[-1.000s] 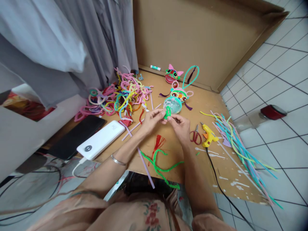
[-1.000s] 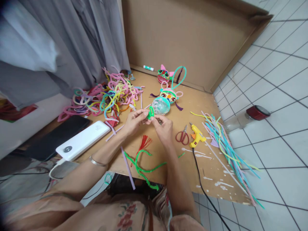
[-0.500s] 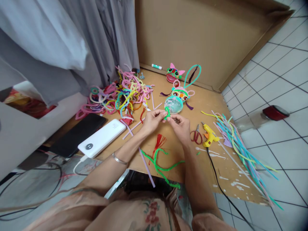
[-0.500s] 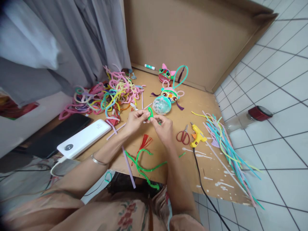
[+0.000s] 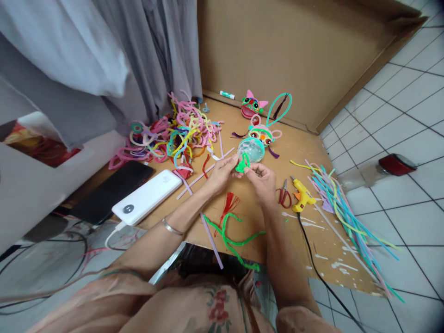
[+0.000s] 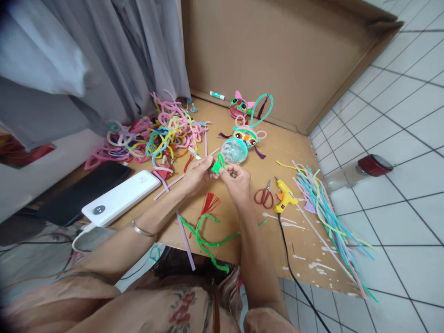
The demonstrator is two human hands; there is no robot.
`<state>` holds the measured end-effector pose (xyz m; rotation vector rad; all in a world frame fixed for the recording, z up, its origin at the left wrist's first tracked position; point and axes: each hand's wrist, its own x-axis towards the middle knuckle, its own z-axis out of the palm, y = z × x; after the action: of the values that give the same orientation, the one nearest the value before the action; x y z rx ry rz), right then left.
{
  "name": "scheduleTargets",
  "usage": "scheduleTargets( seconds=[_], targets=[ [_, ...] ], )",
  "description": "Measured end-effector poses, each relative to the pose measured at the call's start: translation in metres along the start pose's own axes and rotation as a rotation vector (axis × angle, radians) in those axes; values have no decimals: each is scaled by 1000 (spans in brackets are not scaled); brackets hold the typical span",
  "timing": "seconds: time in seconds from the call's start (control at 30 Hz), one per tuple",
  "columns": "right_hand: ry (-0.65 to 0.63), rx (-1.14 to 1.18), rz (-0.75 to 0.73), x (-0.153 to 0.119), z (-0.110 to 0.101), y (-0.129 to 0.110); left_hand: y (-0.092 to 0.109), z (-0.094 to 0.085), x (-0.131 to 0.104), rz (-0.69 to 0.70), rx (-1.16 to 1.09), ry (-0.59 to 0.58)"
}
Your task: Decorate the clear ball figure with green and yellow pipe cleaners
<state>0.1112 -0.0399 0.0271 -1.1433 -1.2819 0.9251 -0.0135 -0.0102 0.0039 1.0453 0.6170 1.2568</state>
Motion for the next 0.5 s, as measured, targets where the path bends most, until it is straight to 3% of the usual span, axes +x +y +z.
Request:
scheduleTargets(
  seconds=[0.1, 0.3, 0.5],
  targets=[
    [22, 16, 20, 1, -1, 0, 0, 0, -1, -18, -1, -8],
    [-56, 11, 39, 1, -2, 1, 4, -1, -4, 165, 223, 35],
    [-36, -27, 33, 1, -3, 7, 5, -5, 0, 115, 176, 124]
  ],
)
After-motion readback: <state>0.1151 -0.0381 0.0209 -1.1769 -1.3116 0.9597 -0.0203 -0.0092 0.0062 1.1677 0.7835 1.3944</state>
